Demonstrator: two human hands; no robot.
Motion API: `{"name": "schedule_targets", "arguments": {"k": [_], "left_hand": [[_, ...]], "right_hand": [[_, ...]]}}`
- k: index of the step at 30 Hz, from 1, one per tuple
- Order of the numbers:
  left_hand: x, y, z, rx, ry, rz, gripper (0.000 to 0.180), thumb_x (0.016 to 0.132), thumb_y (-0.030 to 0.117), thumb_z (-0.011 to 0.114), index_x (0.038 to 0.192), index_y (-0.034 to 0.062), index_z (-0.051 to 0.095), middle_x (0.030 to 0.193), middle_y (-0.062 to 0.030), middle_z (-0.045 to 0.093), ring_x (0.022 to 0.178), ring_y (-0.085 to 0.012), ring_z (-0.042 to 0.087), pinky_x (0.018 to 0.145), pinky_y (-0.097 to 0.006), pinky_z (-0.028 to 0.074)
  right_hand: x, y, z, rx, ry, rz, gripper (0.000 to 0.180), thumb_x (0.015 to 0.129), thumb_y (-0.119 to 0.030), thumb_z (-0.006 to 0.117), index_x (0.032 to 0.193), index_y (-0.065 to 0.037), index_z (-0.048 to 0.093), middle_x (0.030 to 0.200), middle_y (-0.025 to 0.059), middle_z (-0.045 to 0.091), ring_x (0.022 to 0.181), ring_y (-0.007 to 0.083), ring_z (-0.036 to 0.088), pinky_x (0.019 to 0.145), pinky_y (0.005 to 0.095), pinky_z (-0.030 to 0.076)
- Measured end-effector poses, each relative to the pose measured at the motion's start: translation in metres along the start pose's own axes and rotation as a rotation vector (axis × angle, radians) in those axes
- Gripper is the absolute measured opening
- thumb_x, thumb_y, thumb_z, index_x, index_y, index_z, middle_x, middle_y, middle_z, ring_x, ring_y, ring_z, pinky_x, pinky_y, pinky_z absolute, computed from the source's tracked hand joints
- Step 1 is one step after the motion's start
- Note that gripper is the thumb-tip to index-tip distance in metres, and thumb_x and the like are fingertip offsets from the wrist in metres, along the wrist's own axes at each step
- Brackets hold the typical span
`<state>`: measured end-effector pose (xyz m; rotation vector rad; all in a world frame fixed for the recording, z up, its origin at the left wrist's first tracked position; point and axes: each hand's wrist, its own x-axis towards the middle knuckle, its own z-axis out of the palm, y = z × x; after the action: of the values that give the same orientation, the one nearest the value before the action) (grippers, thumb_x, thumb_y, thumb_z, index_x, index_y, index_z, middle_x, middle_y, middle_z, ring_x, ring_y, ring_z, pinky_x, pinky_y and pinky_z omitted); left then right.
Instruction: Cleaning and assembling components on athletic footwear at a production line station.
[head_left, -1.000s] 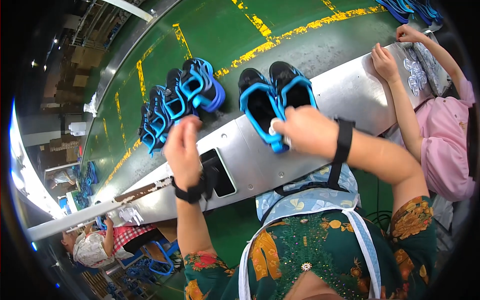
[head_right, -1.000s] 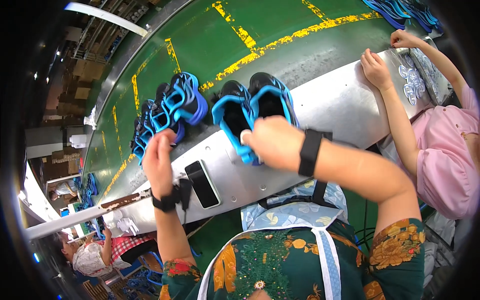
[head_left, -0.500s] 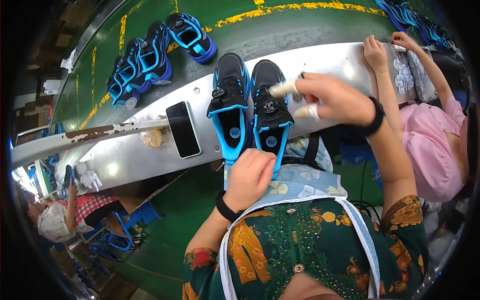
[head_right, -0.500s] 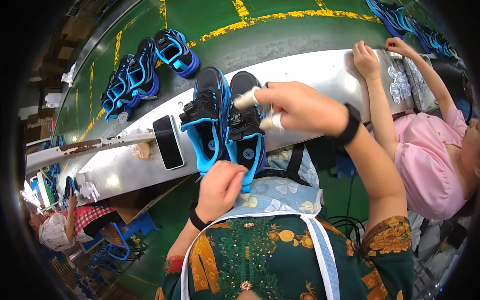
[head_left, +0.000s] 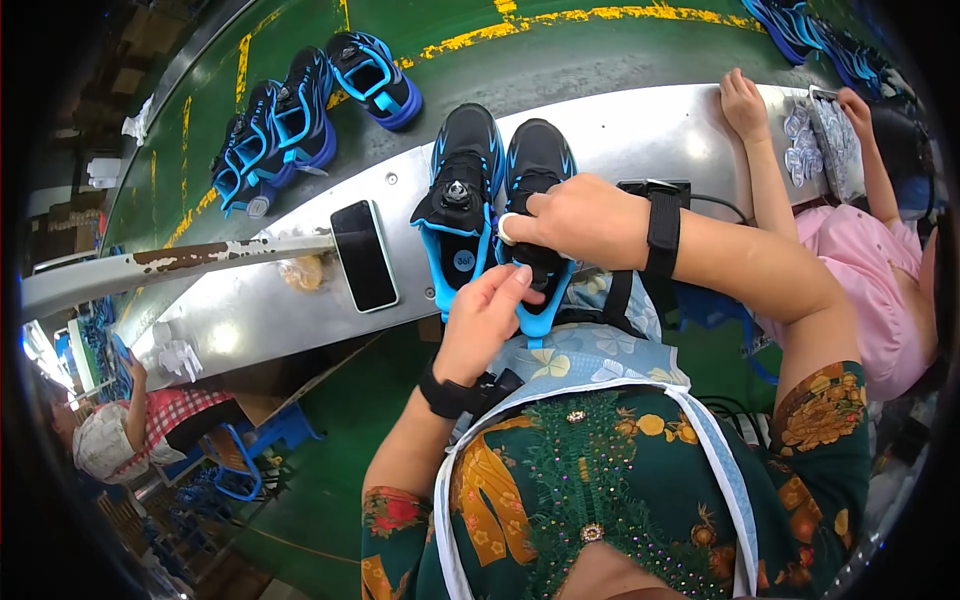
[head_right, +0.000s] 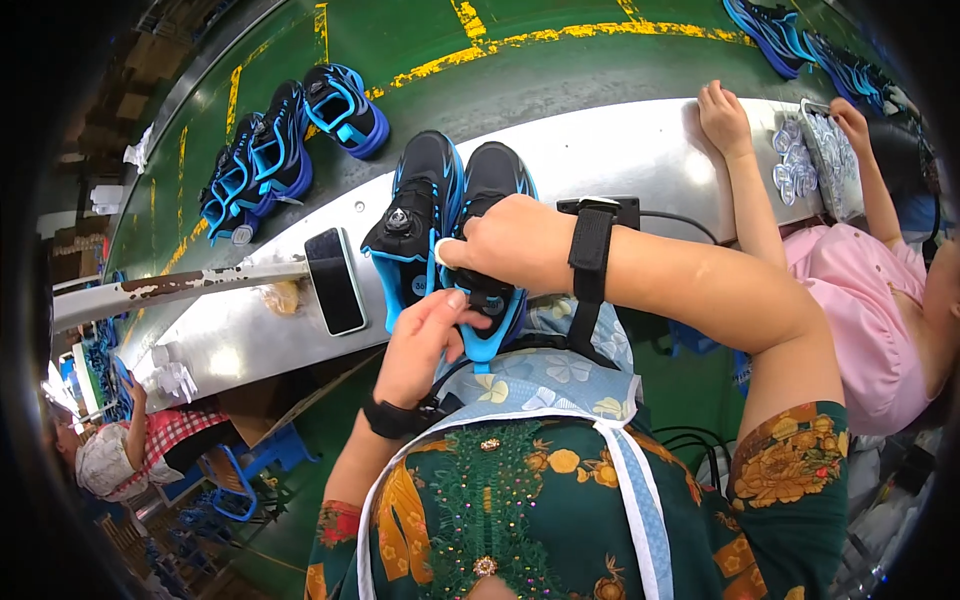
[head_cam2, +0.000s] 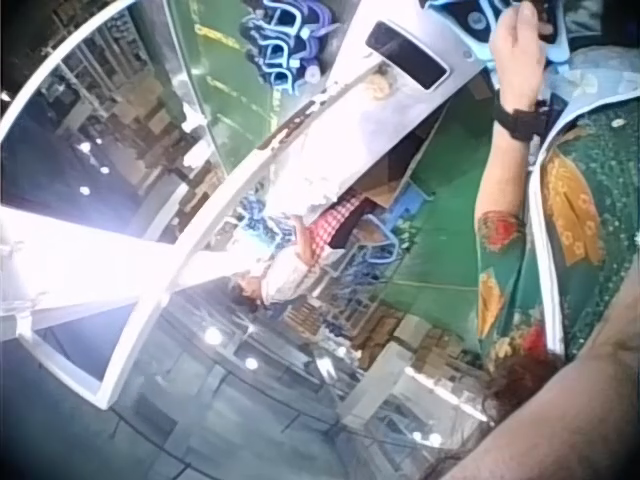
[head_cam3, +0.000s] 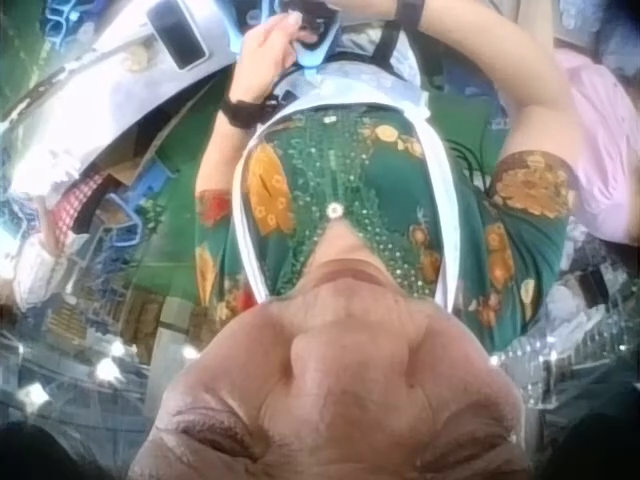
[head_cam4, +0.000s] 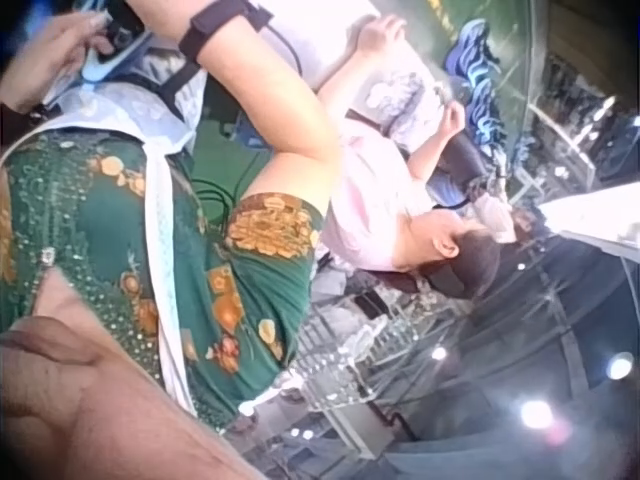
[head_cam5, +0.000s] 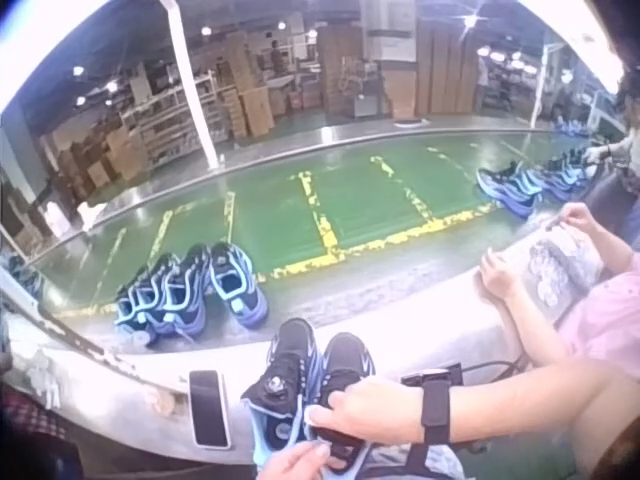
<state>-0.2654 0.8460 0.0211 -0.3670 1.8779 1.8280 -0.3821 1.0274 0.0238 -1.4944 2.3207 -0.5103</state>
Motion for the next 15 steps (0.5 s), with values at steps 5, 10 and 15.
{"name": "schedule_targets", "arguments": {"k": [5, 10, 15], "left_hand": [[0.009, -0.009, 0.006, -0.281, -0.031, -0.181, 0.025, 0.100, 0.022, 0.052, 0.106, 0.0003, 0.063, 0.083, -0.0121, 0.071, 0.047, -0.0018, 0.040, 0.043, -0.017, 0.030], [0.013, -0.014, 0.009, -0.204, 0.001, -0.147, 0.021, 0.099, 0.017, 0.052, 0.102, 0.0001, 0.063, 0.084, -0.0111, 0.072, 0.044, -0.0016, 0.039, 0.042, -0.017, 0.030], [-0.007, 0.009, 0.000, 0.049, -0.105, -0.087, 0.022, 0.099, 0.014, 0.051, 0.106, -0.0021, 0.064, 0.091, -0.0071, 0.070, 0.059, -0.0048, 0.052, 0.056, -0.018, 0.043]], "right_hand": [[-0.016, 0.031, 0.006, 0.649, 0.147, -0.114, 0.056, 0.077, -0.007, 0.073, 0.131, -0.013, 0.058, 0.088, 0.0172, 0.064, 0.079, 0.0338, 0.063, 0.071, 0.0390, 0.051], [-0.022, -0.006, 0.009, 0.227, 0.165, 0.199, 0.043, 0.077, -0.012, 0.075, 0.119, -0.007, 0.065, 0.091, 0.0176, 0.068, 0.083, 0.0334, 0.066, 0.074, 0.0382, 0.052], [-0.006, 0.025, -0.030, 0.445, -0.146, 0.051, 0.050, 0.076, -0.015, 0.076, 0.124, -0.009, 0.063, 0.099, 0.0194, 0.069, 0.081, 0.0281, 0.068, 0.073, 0.0360, 0.052]]}}
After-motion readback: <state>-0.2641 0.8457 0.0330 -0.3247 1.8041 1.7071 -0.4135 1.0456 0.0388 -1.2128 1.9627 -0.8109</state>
